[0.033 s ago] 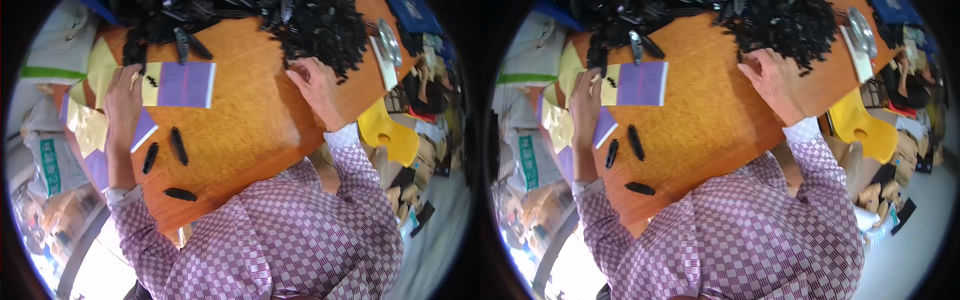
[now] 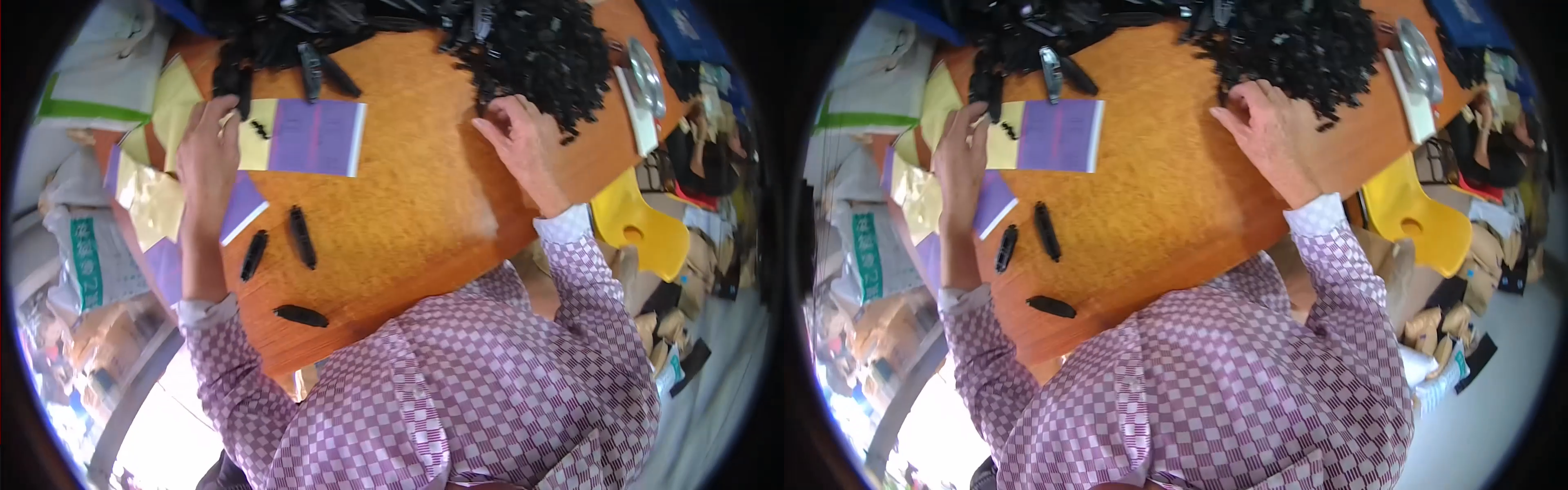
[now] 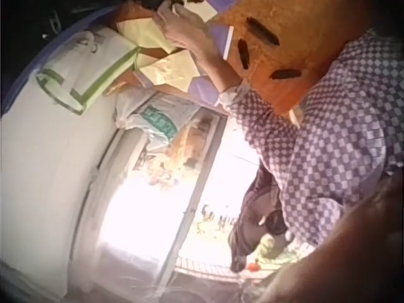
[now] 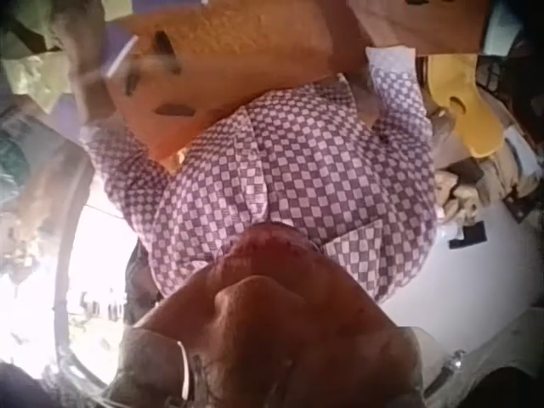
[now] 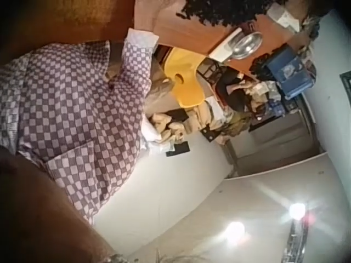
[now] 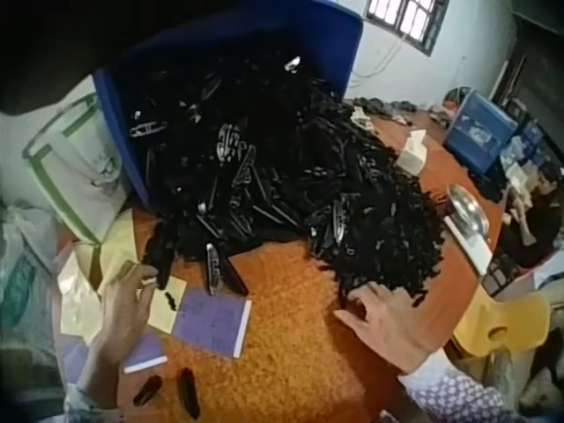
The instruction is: Manually assembling small black plastic components at a factory workbench.
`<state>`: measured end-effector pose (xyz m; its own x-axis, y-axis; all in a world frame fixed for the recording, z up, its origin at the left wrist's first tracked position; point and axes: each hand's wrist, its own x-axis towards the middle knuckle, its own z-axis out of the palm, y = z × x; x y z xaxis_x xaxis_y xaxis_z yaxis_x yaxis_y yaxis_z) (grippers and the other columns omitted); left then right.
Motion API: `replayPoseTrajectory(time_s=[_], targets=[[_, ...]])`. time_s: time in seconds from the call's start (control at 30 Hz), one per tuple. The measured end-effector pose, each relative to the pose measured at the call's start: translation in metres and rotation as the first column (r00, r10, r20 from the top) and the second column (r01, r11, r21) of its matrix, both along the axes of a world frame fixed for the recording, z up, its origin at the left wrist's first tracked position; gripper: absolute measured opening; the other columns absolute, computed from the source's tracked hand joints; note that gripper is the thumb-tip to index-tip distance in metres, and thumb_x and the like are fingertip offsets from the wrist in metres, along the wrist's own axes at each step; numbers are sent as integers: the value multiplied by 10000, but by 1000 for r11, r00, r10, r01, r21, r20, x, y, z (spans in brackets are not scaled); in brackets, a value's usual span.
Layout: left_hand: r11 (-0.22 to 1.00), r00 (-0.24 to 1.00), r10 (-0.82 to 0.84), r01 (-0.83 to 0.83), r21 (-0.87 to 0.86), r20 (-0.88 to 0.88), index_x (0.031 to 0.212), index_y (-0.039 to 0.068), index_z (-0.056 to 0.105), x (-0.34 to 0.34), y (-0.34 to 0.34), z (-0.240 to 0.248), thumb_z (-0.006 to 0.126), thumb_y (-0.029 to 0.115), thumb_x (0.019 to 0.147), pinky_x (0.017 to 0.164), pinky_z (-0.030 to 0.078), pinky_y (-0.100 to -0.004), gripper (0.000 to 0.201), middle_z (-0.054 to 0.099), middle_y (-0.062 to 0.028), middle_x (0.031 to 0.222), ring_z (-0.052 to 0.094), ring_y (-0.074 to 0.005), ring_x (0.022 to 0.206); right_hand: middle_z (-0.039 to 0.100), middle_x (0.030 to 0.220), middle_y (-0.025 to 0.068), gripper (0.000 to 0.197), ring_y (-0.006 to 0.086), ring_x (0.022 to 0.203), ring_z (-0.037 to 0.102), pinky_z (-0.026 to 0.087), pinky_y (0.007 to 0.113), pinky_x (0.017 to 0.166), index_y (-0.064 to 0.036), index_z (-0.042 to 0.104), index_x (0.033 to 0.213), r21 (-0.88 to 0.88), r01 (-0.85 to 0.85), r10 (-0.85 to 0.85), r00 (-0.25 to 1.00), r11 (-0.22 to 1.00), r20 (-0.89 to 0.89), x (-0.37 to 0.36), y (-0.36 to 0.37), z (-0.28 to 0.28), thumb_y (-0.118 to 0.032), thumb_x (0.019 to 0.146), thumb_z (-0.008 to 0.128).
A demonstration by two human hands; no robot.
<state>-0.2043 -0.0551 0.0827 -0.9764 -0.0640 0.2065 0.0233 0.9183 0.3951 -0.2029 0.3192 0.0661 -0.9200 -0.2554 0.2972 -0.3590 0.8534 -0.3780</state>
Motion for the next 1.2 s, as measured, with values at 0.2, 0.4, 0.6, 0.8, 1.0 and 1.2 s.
replayPoseTrajectory(time_s=[0.2, 0.4, 0.6, 0.8, 1.0, 1.2], targets=[[955, 986, -141, 160, 250, -94, 937, 105, 619, -24, 26, -17, 570, 159, 836, 673, 483, -351, 124, 626, -81, 906, 623, -278, 779, 566, 780, 95, 138, 269, 666, 565, 433, 348, 562, -33, 556, 825, 90, -67, 68, 998, 994, -17, -13, -6, -15, -106, 778, 663], [998, 986, -28, 18, 63, 166, 986, 102, 547, -47, 72, -22, 617, 251, 811, 694, 475, -372, 240, 641, -93, 885, 621, -307, 837, 563, 774, 34, 110, 152, 617, 541, 427, 246, 555, -61, 547, 938, -642, 323, 108, 836, 696, 538, -6, -7, -9, -80, 849, 608], [987, 994, 11, -27, 158, 105, 1024, 105, 529, -57, 78, -39, 626, 260, 795, 741, 471, -390, 293, 653, -96, 880, 624, -316, 855, 564, 835, 60, 111, 117, 679, 527, 451, 211, 578, -71, 553, 992, -703, 710, 609, 572, -31, 550, 16, -8, -1, -64, 882, 564], [655, 984, -50, -97, 750, 171, 1032, 30, 526, -13, 84, -20, 586, 139, 848, 718, 486, -287, 222, 642, -92, 880, 629, -172, 809, 590, 859, 80, 83, 128, 695, 557, 489, 210, 603, -70, 564, 959, -729, 683, 668, 558, -34, 492, 32, -2, -1, -75, 877, 576], [-196, 932, -334, -217, 956, 142, 1035, 44, 517, 69, 131, -12, 543, 103, 899, 727, 512, -285, 150, 631, -91, 940, 623, -168, 828, 648, 875, 93, 91, 134, 721, 616, 496, 217, 601, -60, 570, 957, -799, 557, 615, 553, 229, 562, 56, -11, 20, -91, 873, 586], [-319, 912, -390, -266, 910, 130, 1041, 59, 518, 101, 156, -25, 521, 118, 920, 728, 516, -268, 135, 612, -55, 962, 615, -143, 834, 636, 976, 71, 93, 100, 817, 586, 460, 232, 718, -52, 597, 930, -875, 364, 487, 728, 320, 482, 81, -36, 22, -114, 862, 611]])
